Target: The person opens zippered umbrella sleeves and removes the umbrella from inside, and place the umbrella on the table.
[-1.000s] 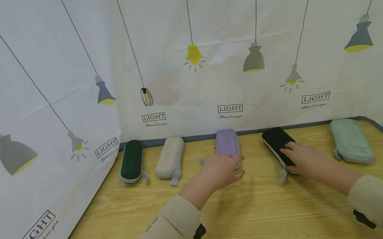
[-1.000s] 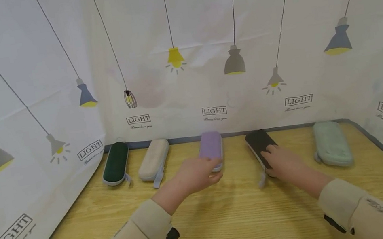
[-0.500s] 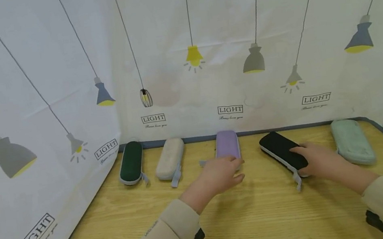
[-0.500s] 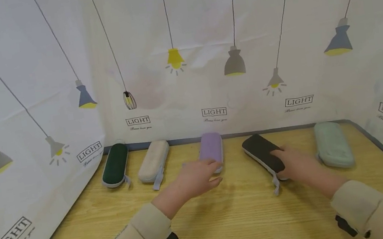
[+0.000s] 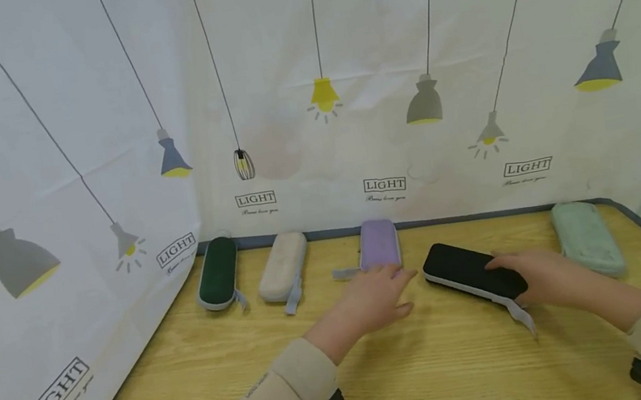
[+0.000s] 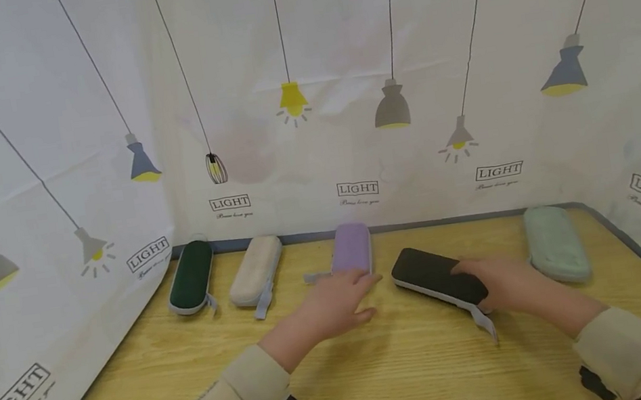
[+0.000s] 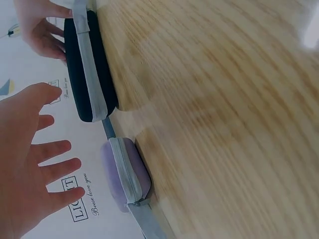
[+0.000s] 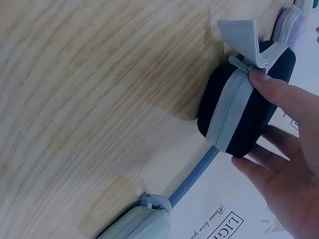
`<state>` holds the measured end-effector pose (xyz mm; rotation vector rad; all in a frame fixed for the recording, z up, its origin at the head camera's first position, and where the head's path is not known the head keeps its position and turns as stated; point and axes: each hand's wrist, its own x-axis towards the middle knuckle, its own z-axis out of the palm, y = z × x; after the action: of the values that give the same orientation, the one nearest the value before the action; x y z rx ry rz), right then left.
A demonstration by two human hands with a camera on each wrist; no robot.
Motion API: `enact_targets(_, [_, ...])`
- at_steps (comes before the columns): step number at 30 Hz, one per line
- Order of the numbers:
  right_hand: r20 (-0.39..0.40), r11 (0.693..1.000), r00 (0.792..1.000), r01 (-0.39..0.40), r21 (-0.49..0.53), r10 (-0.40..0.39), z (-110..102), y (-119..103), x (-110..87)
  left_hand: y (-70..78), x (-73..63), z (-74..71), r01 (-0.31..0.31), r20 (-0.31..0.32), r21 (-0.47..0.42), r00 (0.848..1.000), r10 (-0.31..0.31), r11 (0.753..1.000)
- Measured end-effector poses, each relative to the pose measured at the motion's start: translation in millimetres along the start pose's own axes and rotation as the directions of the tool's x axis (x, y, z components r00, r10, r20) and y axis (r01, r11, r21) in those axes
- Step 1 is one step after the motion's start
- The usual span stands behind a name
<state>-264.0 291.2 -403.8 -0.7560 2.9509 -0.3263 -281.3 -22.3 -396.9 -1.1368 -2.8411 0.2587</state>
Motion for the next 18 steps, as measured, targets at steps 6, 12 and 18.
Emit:
enact_targets(6, [0.047,0.999,0.998,0.048,0.006,-0.048,1,-6,-2.5,3.6,2.9,6.1,-0.021,0.031,-0.012,0.999,0.021,1.0])
enact_targets(12, [0.03,0.989,0.988,0.15,-0.017,-0.149,5,-16,-1.1,5.5,1.1,7.4,-0.044,0.035,0.028,0.998,0.043,0.999])
enact_targets(18, [0.085,0.986,0.983,0.162,0.034,-0.164,5,-29,2.4,5.8,0.9,8.6,-0.064,0.038,0.06,0.997,0.062,0.996])
